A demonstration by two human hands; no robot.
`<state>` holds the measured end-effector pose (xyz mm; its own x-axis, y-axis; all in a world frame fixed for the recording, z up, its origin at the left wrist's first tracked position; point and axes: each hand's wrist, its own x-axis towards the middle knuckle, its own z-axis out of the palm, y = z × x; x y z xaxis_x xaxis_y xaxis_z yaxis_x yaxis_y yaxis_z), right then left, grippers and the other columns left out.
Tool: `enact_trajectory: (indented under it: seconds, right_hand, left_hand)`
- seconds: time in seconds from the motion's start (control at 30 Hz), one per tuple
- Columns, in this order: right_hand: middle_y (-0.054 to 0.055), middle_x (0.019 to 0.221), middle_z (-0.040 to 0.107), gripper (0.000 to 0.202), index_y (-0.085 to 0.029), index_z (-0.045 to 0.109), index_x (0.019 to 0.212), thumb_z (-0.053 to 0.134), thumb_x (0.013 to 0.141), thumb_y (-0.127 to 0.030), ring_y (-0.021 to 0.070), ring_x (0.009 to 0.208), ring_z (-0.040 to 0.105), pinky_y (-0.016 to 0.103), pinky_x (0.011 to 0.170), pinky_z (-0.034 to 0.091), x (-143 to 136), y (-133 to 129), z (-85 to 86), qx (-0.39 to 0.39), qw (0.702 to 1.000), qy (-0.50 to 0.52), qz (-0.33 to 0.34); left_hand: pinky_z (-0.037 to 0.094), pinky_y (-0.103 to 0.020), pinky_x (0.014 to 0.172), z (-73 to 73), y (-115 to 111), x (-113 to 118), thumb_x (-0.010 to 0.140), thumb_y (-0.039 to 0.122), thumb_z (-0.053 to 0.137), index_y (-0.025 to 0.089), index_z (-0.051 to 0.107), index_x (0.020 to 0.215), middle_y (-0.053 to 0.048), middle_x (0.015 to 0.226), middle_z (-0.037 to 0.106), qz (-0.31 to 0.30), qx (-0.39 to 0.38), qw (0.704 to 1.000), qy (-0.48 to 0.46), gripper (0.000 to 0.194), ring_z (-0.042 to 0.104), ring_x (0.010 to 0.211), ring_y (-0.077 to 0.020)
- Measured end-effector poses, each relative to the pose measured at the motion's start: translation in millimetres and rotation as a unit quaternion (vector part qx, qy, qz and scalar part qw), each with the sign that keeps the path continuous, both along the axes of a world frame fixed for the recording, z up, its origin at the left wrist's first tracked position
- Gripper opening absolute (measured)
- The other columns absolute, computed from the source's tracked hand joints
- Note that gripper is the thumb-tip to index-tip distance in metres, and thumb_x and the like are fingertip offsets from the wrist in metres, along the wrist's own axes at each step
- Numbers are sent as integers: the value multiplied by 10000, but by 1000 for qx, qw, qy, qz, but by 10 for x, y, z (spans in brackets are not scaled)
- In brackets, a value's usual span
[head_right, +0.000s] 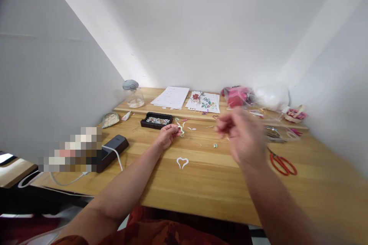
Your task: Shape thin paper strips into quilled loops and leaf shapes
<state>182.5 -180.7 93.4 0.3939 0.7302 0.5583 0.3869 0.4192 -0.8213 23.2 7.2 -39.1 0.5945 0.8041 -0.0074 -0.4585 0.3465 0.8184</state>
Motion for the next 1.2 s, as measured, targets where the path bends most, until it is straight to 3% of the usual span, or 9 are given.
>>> enact_trajectory:
  seconds: [0.1,0.17,0.27,0.37,0.53,0.67,0.87,1.03,1.2]
  right_hand:
    - [55,844,660,231,-196,653,903,599,850,-414,145,687,651,231,492,461,-100,342,-302,-102,977,187,0]
    - [73,995,669,274,-204,646,962,700,729,-336,188,830,684,243,541,502,-190,592,-549,-137,957,256,-1]
    - [97,1123,646,331,-218,624,978,721,668,-282,241,1009,658,269,611,545,-303,863,-853,-156,952,263,23]
    - [111,1233,617,380,-234,600,1058,702,694,-271,250,1081,633,318,712,573,-364,982,-1018,-164,953,239,84]
    - [98,1303,588,487,-260,557,1163,668,701,-151,236,1188,585,406,981,498,-392,1033,-1171,-83,983,120,112]
    - [122,1330,556,610,-267,487,1291,646,718,-133,249,1179,585,402,920,530,-417,1008,-1246,-77,987,78,116]
    - [132,1415,484,707,-276,419,1378,678,733,-144,255,1227,559,377,928,535,-500,932,-1254,-76,989,59,111]
    - [133,1340,553,589,-249,457,1338,669,788,-223,246,1150,603,366,876,546,-523,933,-1298,-73,993,60,73]
    - [94,1082,681,374,-223,543,1152,673,811,-300,224,976,655,358,814,528,-484,968,-1317,-78,990,101,54]
  left_hand:
    - [540,-232,628,-5,10,7,554,288,884,126,628,726,-37,708,689,7,-21,1000,-1,349,679,676,-145]
    - [543,-237,621,-6,14,9,562,286,882,128,625,743,-36,723,694,8,-31,999,-1,352,685,684,-152]
    - [560,-265,655,-10,18,5,601,277,866,126,619,767,-48,814,715,1,-29,1000,-10,334,693,696,-153]
    - [576,-311,675,-3,13,0,624,270,854,123,612,781,-51,830,715,-12,-27,999,-19,323,696,693,-168]
    - [573,-316,632,48,-22,-4,624,276,854,126,596,767,-35,765,694,-24,-32,999,-24,331,693,670,-180]
    - [543,-273,569,68,-38,0,605,285,864,124,602,783,-39,773,695,-33,-38,999,-9,355,698,677,-190]
    - [543,-256,649,7,-29,22,620,245,858,123,612,761,-30,730,692,-48,-48,998,-15,309,680,673,-145]
    - [543,-288,730,-52,-26,33,648,264,845,122,627,791,-37,765,702,-61,-29,998,-10,297,678,695,-145]
    - [542,-320,743,-48,-54,49,670,296,831,130,630,786,-43,786,707,-70,-8,997,-7,285,661,710,-146]
